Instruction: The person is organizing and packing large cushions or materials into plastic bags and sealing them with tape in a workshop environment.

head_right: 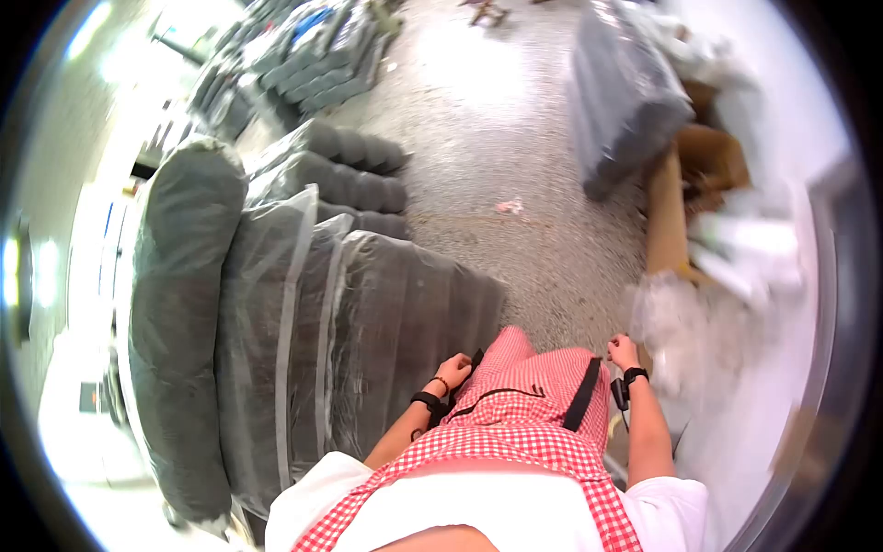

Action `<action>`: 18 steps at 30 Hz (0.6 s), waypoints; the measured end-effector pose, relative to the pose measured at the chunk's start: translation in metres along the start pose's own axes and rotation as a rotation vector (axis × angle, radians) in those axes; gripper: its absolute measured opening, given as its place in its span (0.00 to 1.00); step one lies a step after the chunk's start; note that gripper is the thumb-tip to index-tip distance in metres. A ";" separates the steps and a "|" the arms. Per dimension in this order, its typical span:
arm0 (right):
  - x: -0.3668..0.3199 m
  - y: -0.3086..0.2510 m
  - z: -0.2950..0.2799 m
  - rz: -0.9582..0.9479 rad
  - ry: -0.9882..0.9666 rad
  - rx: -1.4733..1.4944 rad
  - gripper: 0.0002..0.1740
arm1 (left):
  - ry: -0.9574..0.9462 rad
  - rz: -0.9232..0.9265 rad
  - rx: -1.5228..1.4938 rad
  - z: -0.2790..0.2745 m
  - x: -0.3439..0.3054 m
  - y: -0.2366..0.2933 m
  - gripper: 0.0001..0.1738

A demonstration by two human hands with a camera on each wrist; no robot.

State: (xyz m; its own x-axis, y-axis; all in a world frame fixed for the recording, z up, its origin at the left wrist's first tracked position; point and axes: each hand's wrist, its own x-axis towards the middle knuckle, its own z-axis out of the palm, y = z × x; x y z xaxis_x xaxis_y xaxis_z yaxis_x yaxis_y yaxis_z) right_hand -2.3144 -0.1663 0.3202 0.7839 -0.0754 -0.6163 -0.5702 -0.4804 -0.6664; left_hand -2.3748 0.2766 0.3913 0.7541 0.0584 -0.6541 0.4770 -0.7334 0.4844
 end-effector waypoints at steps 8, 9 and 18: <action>0.270 -0.123 -0.010 -0.282 0.002 -0.453 0.11 | 0.237 -0.219 -0.202 -0.045 0.173 -0.049 0.18; 0.278 -0.199 -0.016 -0.243 -0.038 -0.353 0.10 | 0.254 -0.277 -0.252 -0.057 0.205 -0.055 0.17; 0.419 -0.357 -0.015 -0.178 -0.100 -0.357 0.12 | 0.301 -0.357 -0.353 -0.219 0.370 0.021 0.19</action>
State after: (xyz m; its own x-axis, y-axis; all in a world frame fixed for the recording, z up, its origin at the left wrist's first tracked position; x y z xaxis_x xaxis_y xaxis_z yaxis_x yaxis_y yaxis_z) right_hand -1.7791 -0.0397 0.3059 0.8249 0.1129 -0.5539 -0.2929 -0.7526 -0.5897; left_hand -1.9867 0.4311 0.2863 0.5891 0.4885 -0.6437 0.8080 -0.3653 0.4623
